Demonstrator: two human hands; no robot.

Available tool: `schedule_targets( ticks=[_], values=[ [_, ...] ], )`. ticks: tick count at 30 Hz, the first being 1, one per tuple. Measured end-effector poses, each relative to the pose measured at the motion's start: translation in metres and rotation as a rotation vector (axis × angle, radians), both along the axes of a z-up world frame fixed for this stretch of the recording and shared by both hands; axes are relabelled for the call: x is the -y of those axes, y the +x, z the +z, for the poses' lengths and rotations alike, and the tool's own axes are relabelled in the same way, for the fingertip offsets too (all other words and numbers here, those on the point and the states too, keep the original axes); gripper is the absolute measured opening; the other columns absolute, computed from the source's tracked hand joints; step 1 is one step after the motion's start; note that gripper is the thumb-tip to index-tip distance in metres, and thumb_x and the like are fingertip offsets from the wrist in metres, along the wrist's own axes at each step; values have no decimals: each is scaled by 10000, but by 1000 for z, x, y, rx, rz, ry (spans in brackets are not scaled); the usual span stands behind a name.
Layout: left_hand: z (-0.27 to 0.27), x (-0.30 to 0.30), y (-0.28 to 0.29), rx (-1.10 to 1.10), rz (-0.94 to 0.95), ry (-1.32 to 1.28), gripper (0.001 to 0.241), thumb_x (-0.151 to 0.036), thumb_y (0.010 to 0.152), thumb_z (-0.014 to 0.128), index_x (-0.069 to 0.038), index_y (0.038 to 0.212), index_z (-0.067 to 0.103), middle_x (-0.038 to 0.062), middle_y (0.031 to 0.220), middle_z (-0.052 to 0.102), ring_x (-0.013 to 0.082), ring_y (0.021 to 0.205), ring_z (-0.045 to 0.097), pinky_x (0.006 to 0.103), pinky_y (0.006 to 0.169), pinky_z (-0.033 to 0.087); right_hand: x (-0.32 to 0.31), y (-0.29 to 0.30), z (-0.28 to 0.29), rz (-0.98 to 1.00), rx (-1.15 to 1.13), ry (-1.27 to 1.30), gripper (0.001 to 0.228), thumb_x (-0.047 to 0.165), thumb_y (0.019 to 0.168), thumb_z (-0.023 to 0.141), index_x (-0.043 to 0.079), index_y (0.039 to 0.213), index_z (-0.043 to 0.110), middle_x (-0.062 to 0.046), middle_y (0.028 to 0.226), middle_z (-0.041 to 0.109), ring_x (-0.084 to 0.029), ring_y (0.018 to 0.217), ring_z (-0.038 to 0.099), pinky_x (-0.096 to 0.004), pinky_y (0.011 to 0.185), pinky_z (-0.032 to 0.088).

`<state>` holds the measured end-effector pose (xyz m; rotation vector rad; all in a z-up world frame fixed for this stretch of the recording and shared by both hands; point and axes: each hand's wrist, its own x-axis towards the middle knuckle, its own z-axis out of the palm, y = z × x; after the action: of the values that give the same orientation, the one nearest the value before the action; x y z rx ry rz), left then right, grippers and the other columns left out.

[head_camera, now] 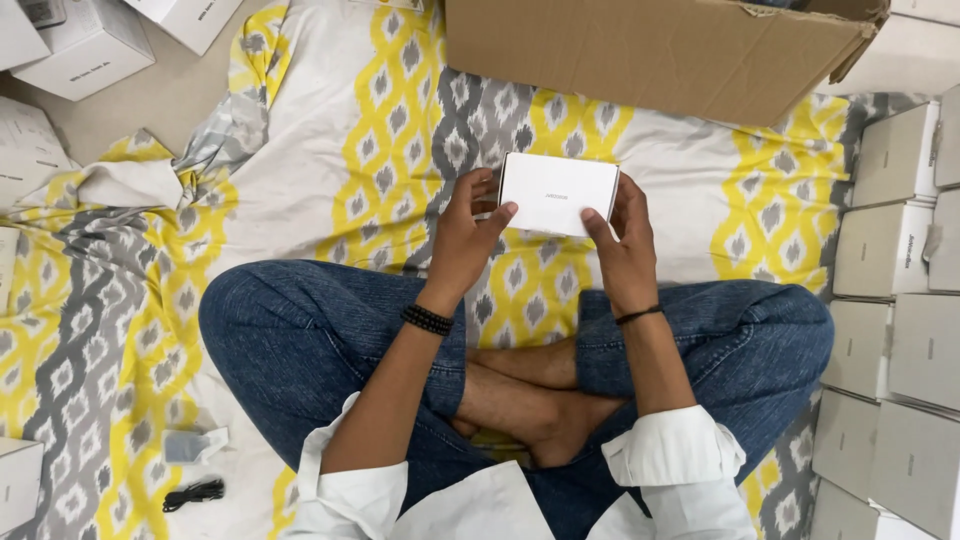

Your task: The person packs small electronic component boxes and cables into larger shipment boxes while sitting on a patterned bed surface.

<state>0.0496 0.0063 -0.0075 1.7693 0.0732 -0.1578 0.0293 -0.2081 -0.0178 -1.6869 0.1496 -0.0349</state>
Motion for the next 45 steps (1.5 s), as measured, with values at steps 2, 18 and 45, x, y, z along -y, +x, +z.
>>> schedule_targets(
  ticks=[2,18,45],
  values=[
    [-5,5,3,5,-13,65,555,-243,979,673,-47,1460,478,142,1402,596,256,1240,628,380,965,573,1,4,-9,50,18,60,614,143,1049,624,23,1575,331,-177,1576,471,-275,1482,442,-397,1212,397],
    [101,226,-86,485,-551,-119,527,-34,955,660,-76,1449,482,121,1558,518,323,1417,561,395,1125,526,160,-198,124,-770,109,-169,640,-61,979,584,66,1557,340,-117,1275,445,-192,1031,423,-316,916,396],
    [32,403,-238,1156,-1116,300,341,-73,894,683,-60,1232,649,83,1413,578,241,1393,516,408,1188,423,203,-405,-8,-1525,-93,-641,579,-26,928,832,84,1343,444,-176,1561,352,-318,1486,408,-407,1037,528]
  ],
)
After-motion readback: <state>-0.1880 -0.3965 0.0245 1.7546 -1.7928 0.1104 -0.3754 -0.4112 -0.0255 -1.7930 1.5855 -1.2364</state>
